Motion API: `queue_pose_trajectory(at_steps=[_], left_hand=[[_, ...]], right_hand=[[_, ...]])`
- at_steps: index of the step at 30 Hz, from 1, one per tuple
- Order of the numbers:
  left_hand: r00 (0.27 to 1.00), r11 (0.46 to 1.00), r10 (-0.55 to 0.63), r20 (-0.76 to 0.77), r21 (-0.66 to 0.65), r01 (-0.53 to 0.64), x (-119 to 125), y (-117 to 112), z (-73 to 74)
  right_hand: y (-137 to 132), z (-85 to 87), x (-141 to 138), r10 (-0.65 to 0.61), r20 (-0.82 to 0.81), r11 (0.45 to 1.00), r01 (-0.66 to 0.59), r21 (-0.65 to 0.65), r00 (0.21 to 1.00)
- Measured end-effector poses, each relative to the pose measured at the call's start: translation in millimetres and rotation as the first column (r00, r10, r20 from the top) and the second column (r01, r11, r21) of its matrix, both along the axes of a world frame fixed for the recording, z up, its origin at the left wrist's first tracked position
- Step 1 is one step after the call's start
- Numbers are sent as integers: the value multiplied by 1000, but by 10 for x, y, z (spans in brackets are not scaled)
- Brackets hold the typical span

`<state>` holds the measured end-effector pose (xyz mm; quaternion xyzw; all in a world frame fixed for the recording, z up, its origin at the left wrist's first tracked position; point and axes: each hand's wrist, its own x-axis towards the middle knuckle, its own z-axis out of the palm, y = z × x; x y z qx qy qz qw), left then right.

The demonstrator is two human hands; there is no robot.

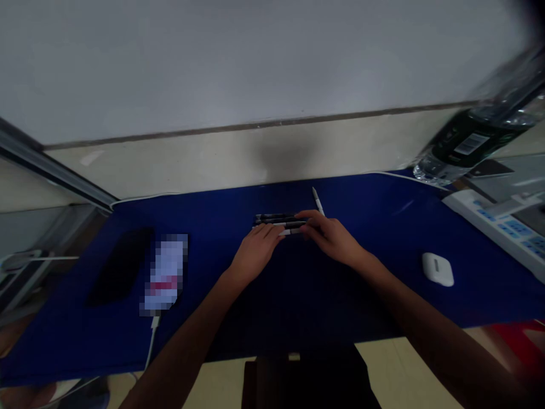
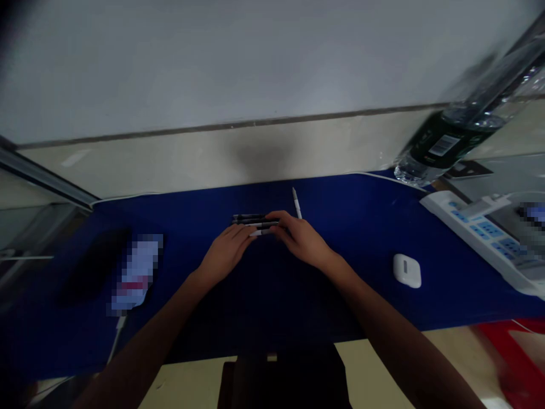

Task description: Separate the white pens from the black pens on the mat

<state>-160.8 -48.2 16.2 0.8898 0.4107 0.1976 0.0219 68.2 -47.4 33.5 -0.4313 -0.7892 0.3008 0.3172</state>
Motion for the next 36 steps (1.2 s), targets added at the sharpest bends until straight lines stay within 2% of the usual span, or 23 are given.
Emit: queue_pose_trajectory(at_steps=[6, 12, 18, 24, 29, 36], left_hand=[[998, 998, 56, 37, -19, -55, 20, -19, 28], [998, 996, 60, 20, -64, -58, 60, -49, 36], [992, 992, 127, 25, -32, -126, 42, -39, 27], [991, 992, 125, 34, -34, -124, 42, -43, 30], [989, 988, 145, 37, -55, -142, 42, -54, 49], [989, 988, 141, 35, -67, -138, 63, -65, 73]], right_hand=[[14, -25, 9, -20, -69, 993, 28, 118, 997], [7, -25, -3, -22, -70, 1000, 22, -1, 997], [2, -38, -15, -13, -54, 996, 17, 83, 998], [0, -36, -11, -7, -31, 1000, 7, 7, 999], [7, -43, -13, -9, -61, 994, 15, 108, 998], [-3, -29, -18, 10, -32, 1000, -9, 30, 999]])
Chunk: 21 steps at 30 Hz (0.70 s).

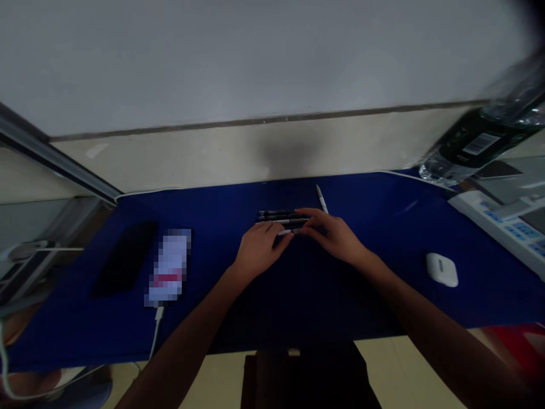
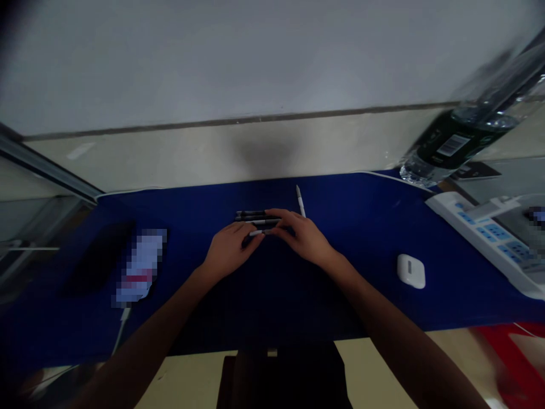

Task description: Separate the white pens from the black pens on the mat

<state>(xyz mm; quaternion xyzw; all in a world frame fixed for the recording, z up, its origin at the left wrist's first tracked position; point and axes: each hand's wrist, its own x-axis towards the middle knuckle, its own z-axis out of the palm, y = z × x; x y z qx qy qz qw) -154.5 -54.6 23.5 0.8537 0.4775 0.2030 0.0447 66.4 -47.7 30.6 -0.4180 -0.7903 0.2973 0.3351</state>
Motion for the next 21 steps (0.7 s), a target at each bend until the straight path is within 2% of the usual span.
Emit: queue_pose_trajectory(at_steps=[7, 12, 18, 21], left_hand=[[993, 993, 116, -3, -23, -116, -12, -1, 38], [971, 970, 239, 30, -46, -238, -31, 11, 46], [954, 955, 283, 96, -117, -272, -36, 18, 72], [949, 950, 292, 116, -146, -275, -42, 25, 66]], right_hand=[[32, 19, 34, -77, -71, 996, 80, 39, 994], [24, 104, 67, -151, -159, 988, 143, -60, 976], [98, 82, 112, -307, -397, 951, 261, -167, 865], [159, 43, 151, -402, -446, 915, 355, -190, 800]])
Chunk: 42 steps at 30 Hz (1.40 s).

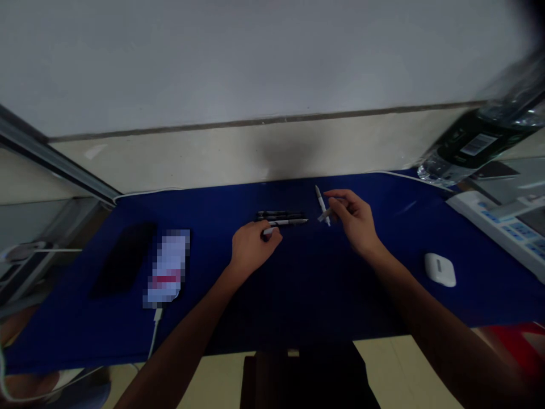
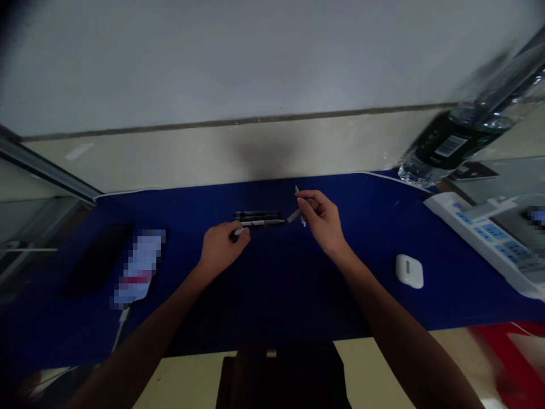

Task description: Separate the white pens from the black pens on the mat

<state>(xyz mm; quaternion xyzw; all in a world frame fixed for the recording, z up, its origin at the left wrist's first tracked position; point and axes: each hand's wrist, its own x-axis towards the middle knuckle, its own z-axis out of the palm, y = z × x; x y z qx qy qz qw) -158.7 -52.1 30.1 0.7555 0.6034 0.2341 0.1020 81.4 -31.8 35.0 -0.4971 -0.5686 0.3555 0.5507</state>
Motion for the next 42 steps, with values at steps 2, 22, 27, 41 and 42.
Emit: queue_pose_trajectory(at_steps=[2, 22, 27, 41, 42], left_hand=[[1000, 1000, 5, 16, -6, -5, -6, 4, -9], [1000, 1000, 23, 20, 8, -24, -4, 5, -19], [1000, 1000, 17, -7, 14, -17, -4, 12, -24], [991, 989, -83, -102, 112, 95, 20, -23, -16], [991, 989, -85, -101, 114, 97, 19, -22, -16]], right_hand=[[27, -27, 29, -78, 49, 997, 78, -8, 996], [16, -120, 30, -60, 663, 986, -57, 154, 746], [16, -112, 28, -103, 627, 983, -16, 182, 772], [-171, 43, -160, 322, 313, 944, -280, -173, 894], [-175, 48, -161, 328, 333, 943, -284, -176, 884]])
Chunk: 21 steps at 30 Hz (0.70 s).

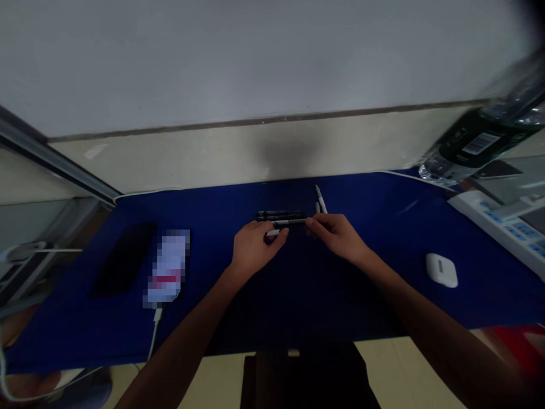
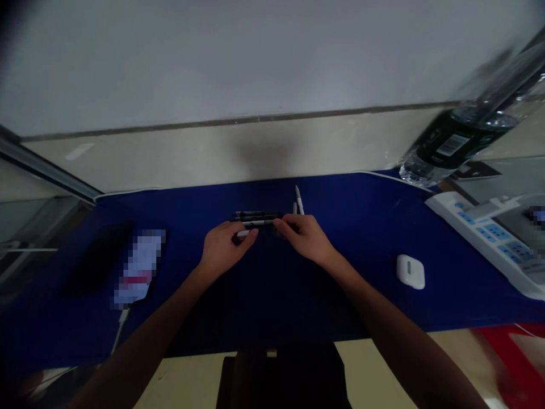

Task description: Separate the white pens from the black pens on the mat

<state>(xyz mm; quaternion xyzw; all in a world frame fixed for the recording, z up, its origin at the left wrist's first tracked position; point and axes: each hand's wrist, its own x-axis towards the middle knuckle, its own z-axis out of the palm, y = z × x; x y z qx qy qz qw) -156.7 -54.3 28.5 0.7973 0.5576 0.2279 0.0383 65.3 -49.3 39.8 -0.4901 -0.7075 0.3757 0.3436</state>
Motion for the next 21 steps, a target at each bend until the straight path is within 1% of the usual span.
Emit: queue_pose_trajectory(at_steps=[3, 6, 10, 14, 18, 21], left_hand=[[1000, 1000, 7, 17, 5, -7, 1, 1, 0], [999, 1000, 5, 35, 11, -6, 1, 1, 6], [997, 999, -29, 71, 26, 27, -16, 9, 22], [994, 999, -21, 107, 51, 16, -47, 30, 21], [990, 998, -23, 137, 64, 14, -62, 44, 6], [989, 998, -19, 150, 65, 9, -65, 49, 1]], right_hand=[[-4, 9, 0, 19, 27, 999, -19, 25, 999], [4, 2, 4, 11, 11, 999, -12, 36, 1000], [36, -15, 28, -39, -20, 998, 40, 49, 999], [75, -25, 59, -91, -41, 994, 94, 61, 995], [85, -34, 69, -101, -70, 994, 104, 40, 992], [75, -29, 73, -96, -57, 995, 97, 17, 994]])
